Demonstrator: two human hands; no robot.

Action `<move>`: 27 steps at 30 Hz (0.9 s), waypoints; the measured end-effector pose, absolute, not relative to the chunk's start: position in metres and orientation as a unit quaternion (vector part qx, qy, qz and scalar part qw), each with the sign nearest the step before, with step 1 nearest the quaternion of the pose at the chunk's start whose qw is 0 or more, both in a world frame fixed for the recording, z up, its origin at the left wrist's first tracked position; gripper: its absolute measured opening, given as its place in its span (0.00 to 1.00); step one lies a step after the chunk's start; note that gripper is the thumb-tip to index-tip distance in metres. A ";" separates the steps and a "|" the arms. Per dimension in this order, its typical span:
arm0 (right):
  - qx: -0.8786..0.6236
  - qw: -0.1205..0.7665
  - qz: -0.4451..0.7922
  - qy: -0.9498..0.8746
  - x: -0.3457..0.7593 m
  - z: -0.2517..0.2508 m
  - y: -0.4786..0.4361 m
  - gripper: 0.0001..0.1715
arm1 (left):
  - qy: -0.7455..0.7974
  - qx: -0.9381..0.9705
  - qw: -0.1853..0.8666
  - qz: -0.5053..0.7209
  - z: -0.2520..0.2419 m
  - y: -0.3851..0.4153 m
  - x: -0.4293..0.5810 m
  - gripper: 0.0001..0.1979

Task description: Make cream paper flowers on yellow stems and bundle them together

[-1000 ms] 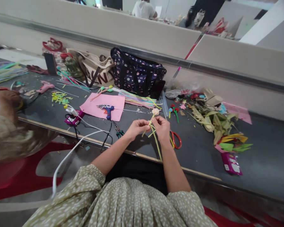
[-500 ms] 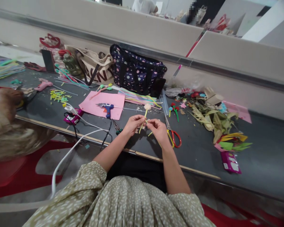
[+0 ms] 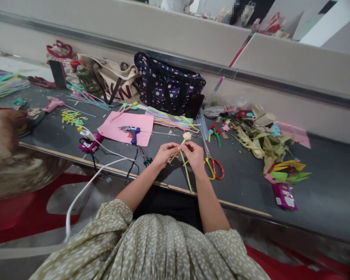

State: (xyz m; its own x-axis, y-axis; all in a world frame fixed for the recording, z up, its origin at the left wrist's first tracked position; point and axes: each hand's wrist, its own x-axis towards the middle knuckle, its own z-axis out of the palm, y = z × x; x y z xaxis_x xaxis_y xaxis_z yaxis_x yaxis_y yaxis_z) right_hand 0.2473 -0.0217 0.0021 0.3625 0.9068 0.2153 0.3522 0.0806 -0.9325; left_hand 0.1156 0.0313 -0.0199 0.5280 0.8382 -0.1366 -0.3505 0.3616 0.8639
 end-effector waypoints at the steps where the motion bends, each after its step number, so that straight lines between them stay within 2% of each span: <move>1: -0.626 0.539 0.258 -0.502 0.247 0.001 -0.021 0.17 | 0.301 0.418 0.765 0.387 -0.019 0.031 0.116 0.13; 8: -0.652 0.500 0.200 -0.533 0.248 0.000 -0.023 0.15 | 0.342 0.471 0.691 0.428 -0.017 0.025 0.119 0.12; 13: -0.645 0.533 0.257 -0.484 0.248 -0.005 -0.016 0.16 | 0.351 0.407 0.737 0.411 -0.020 0.025 0.124 0.15; 19: -0.639 0.561 0.319 -0.419 0.259 -0.005 -0.017 0.22 | 0.330 0.336 0.786 0.401 -0.022 0.039 0.119 0.19; 27: -0.666 0.558 0.302 -0.392 0.277 -0.016 -0.053 0.22 | 0.335 0.307 0.784 0.423 -0.028 0.053 0.112 0.19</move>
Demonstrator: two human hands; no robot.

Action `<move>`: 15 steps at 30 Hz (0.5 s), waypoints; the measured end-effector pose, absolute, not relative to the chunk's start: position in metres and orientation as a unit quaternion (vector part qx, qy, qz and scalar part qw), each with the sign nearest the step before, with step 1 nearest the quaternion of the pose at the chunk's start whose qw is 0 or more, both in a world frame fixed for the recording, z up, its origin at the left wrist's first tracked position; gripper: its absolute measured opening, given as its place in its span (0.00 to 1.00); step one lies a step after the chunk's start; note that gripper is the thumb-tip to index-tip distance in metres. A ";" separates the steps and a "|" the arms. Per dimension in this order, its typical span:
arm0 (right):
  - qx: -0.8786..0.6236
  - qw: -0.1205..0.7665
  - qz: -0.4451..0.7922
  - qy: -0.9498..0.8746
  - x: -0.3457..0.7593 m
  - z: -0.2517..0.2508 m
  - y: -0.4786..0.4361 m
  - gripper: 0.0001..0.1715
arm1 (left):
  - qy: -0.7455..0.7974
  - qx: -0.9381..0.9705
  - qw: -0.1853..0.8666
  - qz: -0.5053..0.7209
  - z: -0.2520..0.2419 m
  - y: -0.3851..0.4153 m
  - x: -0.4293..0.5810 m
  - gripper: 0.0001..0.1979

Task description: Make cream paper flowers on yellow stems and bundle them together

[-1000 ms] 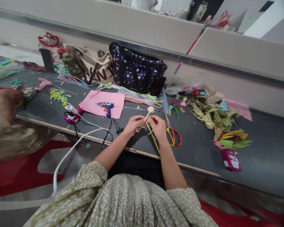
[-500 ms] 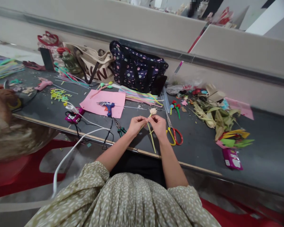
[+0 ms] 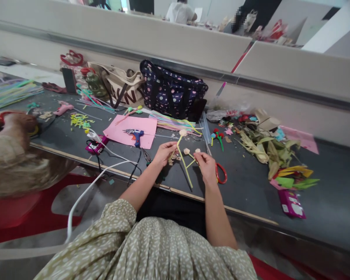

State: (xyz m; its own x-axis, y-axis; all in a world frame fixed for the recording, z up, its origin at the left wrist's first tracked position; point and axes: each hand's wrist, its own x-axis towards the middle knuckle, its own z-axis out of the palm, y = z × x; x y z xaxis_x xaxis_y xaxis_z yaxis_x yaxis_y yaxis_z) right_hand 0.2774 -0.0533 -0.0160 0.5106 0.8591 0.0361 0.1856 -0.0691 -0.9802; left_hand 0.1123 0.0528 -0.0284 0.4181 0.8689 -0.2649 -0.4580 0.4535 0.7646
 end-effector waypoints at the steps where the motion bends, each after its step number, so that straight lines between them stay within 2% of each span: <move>1: -0.667 0.555 0.303 -0.394 0.278 -0.018 -0.057 0.22 | 0.338 0.301 0.783 0.426 -0.029 0.053 0.112 0.19; 10: -0.647 0.542 0.300 -0.444 0.265 -0.023 -0.071 0.23 | 0.332 0.300 0.784 0.431 -0.025 0.031 0.116 0.21; 15: -0.636 0.524 0.288 -0.488 0.249 -0.014 -0.075 0.19 | 0.312 0.322 0.790 0.419 -0.021 -0.001 0.125 0.21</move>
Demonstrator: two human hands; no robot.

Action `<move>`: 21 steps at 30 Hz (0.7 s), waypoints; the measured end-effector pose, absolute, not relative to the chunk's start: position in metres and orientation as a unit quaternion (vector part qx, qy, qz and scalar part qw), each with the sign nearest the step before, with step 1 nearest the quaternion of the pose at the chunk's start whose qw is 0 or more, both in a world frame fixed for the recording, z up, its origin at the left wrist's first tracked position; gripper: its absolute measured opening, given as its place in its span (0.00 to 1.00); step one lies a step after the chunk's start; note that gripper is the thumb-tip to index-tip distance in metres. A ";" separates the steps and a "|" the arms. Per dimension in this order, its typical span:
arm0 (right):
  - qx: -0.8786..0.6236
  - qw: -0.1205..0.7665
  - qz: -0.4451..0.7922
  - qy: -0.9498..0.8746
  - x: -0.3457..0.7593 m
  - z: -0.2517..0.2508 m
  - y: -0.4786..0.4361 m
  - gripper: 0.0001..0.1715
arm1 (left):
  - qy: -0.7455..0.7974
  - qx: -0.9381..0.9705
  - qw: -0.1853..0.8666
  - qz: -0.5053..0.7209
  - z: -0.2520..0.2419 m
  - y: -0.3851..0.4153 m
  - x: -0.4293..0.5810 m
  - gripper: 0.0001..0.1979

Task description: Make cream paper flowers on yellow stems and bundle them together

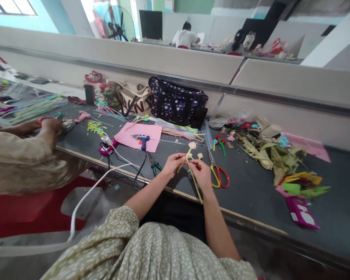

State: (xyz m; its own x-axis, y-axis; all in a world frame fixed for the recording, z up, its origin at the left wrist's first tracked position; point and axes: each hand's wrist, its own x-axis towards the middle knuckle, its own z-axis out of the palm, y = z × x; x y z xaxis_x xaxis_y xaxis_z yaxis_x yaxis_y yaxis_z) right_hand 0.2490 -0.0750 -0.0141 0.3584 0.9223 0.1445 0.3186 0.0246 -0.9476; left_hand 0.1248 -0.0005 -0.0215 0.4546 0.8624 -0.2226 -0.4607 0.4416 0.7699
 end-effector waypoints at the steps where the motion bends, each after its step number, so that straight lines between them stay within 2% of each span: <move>1: -0.633 0.524 0.284 -0.495 0.247 -0.012 -0.077 0.17 | 0.309 0.329 0.789 0.417 -0.021 -0.005 0.125 0.21; 11: -0.651 0.466 0.237 -0.551 0.233 -0.002 -0.110 0.13 | 0.313 0.415 0.783 0.340 -0.023 -0.025 0.100 0.23; 16: -0.642 0.491 0.266 -0.526 0.222 -0.006 -0.118 0.17 | 0.296 0.415 0.781 0.360 -0.026 -0.037 0.094 0.20; 21: -0.661 0.449 0.224 -0.558 0.217 -0.012 -0.129 0.16 | 0.294 0.431 0.763 0.382 -0.029 -0.046 0.087 0.19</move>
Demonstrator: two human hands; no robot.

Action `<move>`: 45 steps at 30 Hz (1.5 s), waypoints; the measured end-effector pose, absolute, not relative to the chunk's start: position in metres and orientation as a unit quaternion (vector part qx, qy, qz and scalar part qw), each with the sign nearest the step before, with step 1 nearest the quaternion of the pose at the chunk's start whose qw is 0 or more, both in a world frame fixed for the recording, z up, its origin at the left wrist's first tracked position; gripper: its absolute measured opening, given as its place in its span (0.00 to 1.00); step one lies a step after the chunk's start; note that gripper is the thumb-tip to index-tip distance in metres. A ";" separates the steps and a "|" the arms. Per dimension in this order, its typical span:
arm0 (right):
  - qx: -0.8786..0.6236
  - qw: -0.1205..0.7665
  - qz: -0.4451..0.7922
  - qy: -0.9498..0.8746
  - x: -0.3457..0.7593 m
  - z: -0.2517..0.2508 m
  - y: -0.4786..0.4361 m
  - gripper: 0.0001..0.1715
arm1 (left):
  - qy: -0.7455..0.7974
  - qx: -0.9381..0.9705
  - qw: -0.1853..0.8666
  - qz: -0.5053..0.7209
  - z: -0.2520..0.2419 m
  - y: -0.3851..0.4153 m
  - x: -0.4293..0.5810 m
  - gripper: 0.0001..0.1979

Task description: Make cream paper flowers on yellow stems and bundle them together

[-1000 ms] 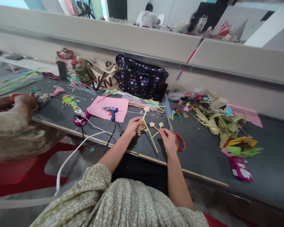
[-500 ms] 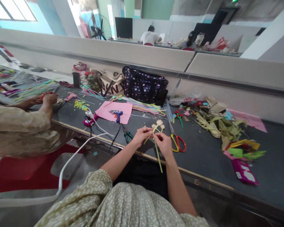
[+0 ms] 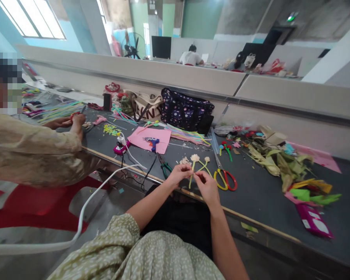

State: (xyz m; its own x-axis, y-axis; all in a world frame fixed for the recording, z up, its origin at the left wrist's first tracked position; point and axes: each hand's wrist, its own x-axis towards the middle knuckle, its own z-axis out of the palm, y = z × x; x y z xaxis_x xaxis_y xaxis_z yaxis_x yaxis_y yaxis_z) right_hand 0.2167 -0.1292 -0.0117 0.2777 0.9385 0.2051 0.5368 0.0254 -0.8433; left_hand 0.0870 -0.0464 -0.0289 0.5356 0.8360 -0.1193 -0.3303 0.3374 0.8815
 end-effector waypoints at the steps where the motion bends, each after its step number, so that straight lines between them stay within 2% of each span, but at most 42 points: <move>1: -0.664 0.440 0.215 -0.565 0.217 -0.013 -0.132 0.17 | 0.295 0.430 0.762 0.385 -0.029 -0.047 0.086 0.19; 6: -0.675 0.409 0.166 -0.592 0.225 -0.014 -0.146 0.17 | 0.309 0.426 0.762 0.377 -0.030 -0.052 0.081 0.20; 19: -0.737 0.410 0.139 -0.520 0.271 -0.026 -0.220 0.20 | 0.295 0.392 0.772 0.403 -0.018 -0.037 0.058 0.18; 27: -0.763 0.486 0.045 -0.424 0.294 -0.030 -0.210 0.24 | 0.309 0.376 0.765 0.422 -0.013 -0.008 0.063 0.16; 30: -0.766 0.486 0.024 -0.420 0.294 -0.028 -0.190 0.23 | 0.308 0.384 0.760 0.425 -0.016 0.010 0.068 0.15; 38: -0.774 0.399 0.045 -0.489 0.301 -0.035 -0.123 0.15 | 0.265 0.368 0.794 0.406 -0.013 0.052 0.088 0.14; 45: -0.777 0.234 0.060 -0.581 0.309 -0.042 -0.067 0.12 | 0.208 0.346 0.841 0.361 -0.018 0.079 0.128 0.14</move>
State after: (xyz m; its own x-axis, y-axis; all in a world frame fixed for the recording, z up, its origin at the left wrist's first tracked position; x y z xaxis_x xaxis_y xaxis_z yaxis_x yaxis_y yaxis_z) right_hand 0.3088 -0.0675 -0.0422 0.3168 0.9315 0.1787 0.8750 -0.2143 -0.4341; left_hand 0.1285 0.0785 -0.0177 0.6526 0.7510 -0.1008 -0.4625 0.5001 0.7321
